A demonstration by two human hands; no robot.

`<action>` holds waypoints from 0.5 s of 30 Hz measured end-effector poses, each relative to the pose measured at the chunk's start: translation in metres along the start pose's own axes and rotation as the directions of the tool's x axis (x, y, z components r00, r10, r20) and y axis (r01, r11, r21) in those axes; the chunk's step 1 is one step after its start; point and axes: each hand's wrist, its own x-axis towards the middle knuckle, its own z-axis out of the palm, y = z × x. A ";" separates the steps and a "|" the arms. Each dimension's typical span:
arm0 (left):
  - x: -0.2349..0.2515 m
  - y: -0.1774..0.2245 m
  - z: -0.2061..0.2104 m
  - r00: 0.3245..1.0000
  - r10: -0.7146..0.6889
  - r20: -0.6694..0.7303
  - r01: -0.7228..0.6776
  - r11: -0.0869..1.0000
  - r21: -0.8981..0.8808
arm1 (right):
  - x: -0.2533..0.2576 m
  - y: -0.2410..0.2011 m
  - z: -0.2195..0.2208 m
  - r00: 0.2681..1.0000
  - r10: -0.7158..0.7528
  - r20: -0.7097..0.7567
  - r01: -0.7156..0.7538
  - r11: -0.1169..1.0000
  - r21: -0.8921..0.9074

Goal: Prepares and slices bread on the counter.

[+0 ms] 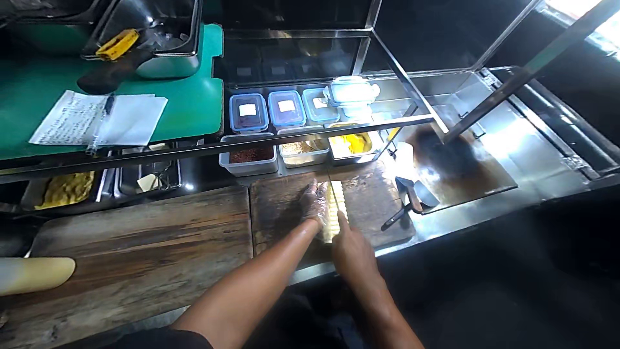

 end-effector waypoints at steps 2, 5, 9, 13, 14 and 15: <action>-0.001 0.001 -0.001 1.000 0.002 0.009 -0.002 1.000 -0.006 | 0.010 -0.002 0.000 1.000 0.004 -0.009 -0.004 1.000 -0.005; 0.000 -0.002 0.000 1.000 -0.005 -0.002 0.005 1.000 -0.028 | -0.017 0.010 0.008 0.999 -0.022 -0.039 0.022 1.000 0.000; -0.005 0.004 -0.006 1.000 -0.015 0.011 0.015 0.999 -0.038 | -0.037 0.013 0.007 1.000 -0.009 -0.004 0.009 1.000 0.010; -0.005 0.005 -0.008 1.000 -0.018 0.021 0.018 1.000 -0.009 | 0.017 -0.006 0.010 0.997 -0.009 -0.076 0.013 0.998 0.059; -0.004 0.005 -0.009 1.000 -0.019 0.024 0.019 1.000 -0.012 | 0.020 -0.008 0.010 0.996 -0.012 -0.085 0.018 0.997 0.069; -0.004 0.004 -0.009 1.000 -0.017 0.020 0.017 1.000 -0.021 | 0.017 -0.006 0.012 0.995 -0.021 -0.099 0.028 0.997 0.069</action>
